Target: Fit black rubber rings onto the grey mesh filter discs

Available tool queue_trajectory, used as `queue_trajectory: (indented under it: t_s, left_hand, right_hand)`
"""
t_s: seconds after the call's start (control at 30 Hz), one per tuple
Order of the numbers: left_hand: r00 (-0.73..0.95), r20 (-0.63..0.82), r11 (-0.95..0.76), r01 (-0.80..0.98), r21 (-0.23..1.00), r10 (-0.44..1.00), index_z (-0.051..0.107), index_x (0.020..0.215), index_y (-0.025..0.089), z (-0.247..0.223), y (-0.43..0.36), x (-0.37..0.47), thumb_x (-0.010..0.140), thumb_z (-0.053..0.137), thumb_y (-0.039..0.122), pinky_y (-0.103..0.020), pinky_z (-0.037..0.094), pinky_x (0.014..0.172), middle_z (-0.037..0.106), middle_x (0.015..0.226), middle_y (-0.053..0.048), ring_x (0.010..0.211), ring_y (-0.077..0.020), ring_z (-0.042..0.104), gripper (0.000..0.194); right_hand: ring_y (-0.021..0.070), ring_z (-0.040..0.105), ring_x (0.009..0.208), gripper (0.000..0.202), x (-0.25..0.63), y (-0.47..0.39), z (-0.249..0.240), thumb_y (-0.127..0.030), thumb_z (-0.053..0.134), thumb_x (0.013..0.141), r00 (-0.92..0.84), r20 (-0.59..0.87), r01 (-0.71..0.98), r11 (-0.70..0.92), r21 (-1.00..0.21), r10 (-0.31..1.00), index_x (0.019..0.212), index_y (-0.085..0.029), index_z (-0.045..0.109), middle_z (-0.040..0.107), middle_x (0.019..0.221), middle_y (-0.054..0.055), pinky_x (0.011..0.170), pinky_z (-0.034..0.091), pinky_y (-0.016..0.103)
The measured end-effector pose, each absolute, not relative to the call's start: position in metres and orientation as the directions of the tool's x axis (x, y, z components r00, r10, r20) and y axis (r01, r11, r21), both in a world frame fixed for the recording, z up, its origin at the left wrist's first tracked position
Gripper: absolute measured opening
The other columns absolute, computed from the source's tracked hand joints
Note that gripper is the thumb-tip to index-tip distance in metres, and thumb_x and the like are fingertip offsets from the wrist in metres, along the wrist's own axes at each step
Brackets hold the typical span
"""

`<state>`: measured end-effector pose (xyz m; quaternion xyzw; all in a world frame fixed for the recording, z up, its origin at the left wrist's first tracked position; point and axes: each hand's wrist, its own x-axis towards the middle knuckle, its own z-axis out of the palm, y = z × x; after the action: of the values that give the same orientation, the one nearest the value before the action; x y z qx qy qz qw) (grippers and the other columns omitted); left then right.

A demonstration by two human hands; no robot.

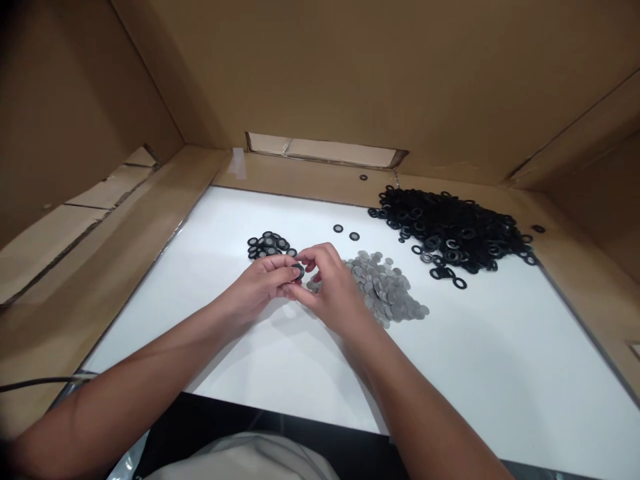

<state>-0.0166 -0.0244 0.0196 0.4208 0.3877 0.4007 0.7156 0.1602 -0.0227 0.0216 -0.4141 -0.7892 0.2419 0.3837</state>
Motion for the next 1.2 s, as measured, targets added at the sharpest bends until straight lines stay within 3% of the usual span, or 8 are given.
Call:
queue_trajectory:
  t_s: [0.1, 0.3, 0.47, 0.63, 0.8, 0.93, 1.2]
  left_hand:
    - [0.381, -0.215, 0.316, -0.228, 0.921, 0.899, 0.067, 0.082, 0.016, 0.018, -0.024, -0.017, 0.083, 0.069, 0.032, -0.027, 0.049, 0.072, 0.059, 0.079, 0.0, 0.073, -0.011, 0.056, 0.017]
    - [0.349, -0.173, 0.253, -0.198, 0.947, 0.921, 0.064, 0.078, 0.015, 0.025, -0.023, -0.007, 0.083, 0.068, 0.033, -0.026, 0.046, 0.07, 0.058, 0.077, 0.0, 0.072, -0.0108, 0.054, 0.019]
    - [0.359, -0.178, 0.244, -0.147, 0.959, 0.916, 0.063, 0.073, 0.014, 0.036, -0.012, -0.001, 0.076, 0.072, 0.033, -0.025, 0.043, 0.069, 0.06, 0.074, -0.001, 0.069, -0.0107, 0.054, 0.021]
    - [0.409, -0.228, 0.312, -0.151, 0.938, 0.884, 0.064, 0.071, 0.013, 0.027, 0.006, -0.002, 0.067, 0.079, 0.037, -0.026, 0.04, 0.066, 0.059, 0.069, -0.001, 0.063, -0.01, 0.051, 0.028]
    - [0.394, -0.236, 0.344, -0.23, 0.911, 0.888, 0.059, 0.065, 0.015, 0.014, 0.009, -0.002, 0.064, 0.084, 0.043, -0.024, 0.032, 0.058, 0.053, 0.06, 0.002, 0.055, -0.0087, 0.044, 0.038]
    - [0.389, -0.237, 0.352, -0.256, 0.9, 0.89, 0.061, 0.067, 0.014, 0.009, 0.008, -0.008, 0.062, 0.087, 0.042, -0.025, 0.042, 0.067, 0.059, 0.07, -0.001, 0.066, -0.0118, 0.055, 0.039]
    - [0.4, -0.232, 0.345, -0.236, 0.908, 0.886, 0.068, 0.077, 0.012, 0.009, 0.006, -0.015, 0.07, 0.084, 0.038, -0.025, 0.046, 0.069, 0.063, 0.073, -0.003, 0.068, -0.0118, 0.058, 0.031]
  right_hand:
    - [0.0181, 0.06, 0.093, 0.032, 0.162, -0.022, 0.021, -0.015, 0.066, 0.087, -0.416, 0.406, 0.445, 0.572, -0.689, 0.813, 0.115, -0.027, 0.06, 0.057, 0.11, 0.005, 0.073, 0.054, 0.033]
    - [0.0182, 0.058, 0.086, 0.026, 0.161, -0.02, 0.017, -0.011, 0.067, 0.079, -0.276, 0.495, 0.451, 0.566, -0.69, 0.824, 0.098, -0.024, 0.055, 0.056, 0.098, 0.002, 0.069, 0.051, 0.033]
    - [0.0217, 0.06, 0.104, 0.038, 0.168, -0.018, 0.019, -0.012, 0.063, 0.085, -0.342, 0.495, 0.371, 0.599, -0.71, 0.799, 0.12, -0.026, 0.059, 0.057, 0.114, 0.007, 0.08, 0.055, 0.037]
    - [0.0212, 0.062, 0.096, 0.021, 0.169, -0.011, 0.013, -0.015, 0.063, 0.087, -0.276, 0.476, 0.418, 0.55, -0.723, 0.835, 0.105, -0.025, 0.063, 0.06, 0.109, 0.006, 0.076, 0.057, 0.037]
    - [0.0213, 0.064, 0.092, 0.02, 0.164, -0.01, 0.012, -0.012, 0.063, 0.083, -0.273, 0.437, 0.448, 0.515, -0.731, 0.857, 0.099, -0.024, 0.059, 0.061, 0.101, 0.005, 0.074, 0.059, 0.036]
    - [0.0192, 0.068, 0.089, 0.024, 0.169, -0.012, 0.013, -0.018, 0.056, 0.092, -0.37, 0.366, 0.38, 0.499, -0.779, 0.854, 0.113, -0.026, 0.063, 0.061, 0.112, 0.007, 0.068, 0.06, 0.032]
    - [0.0174, 0.064, 0.085, 0.015, 0.161, -0.011, 0.007, -0.017, 0.064, 0.084, -0.253, 0.395, 0.44, 0.469, -0.766, 0.883, 0.095, -0.023, 0.058, 0.06, 0.095, 0.003, 0.07, 0.059, 0.032]
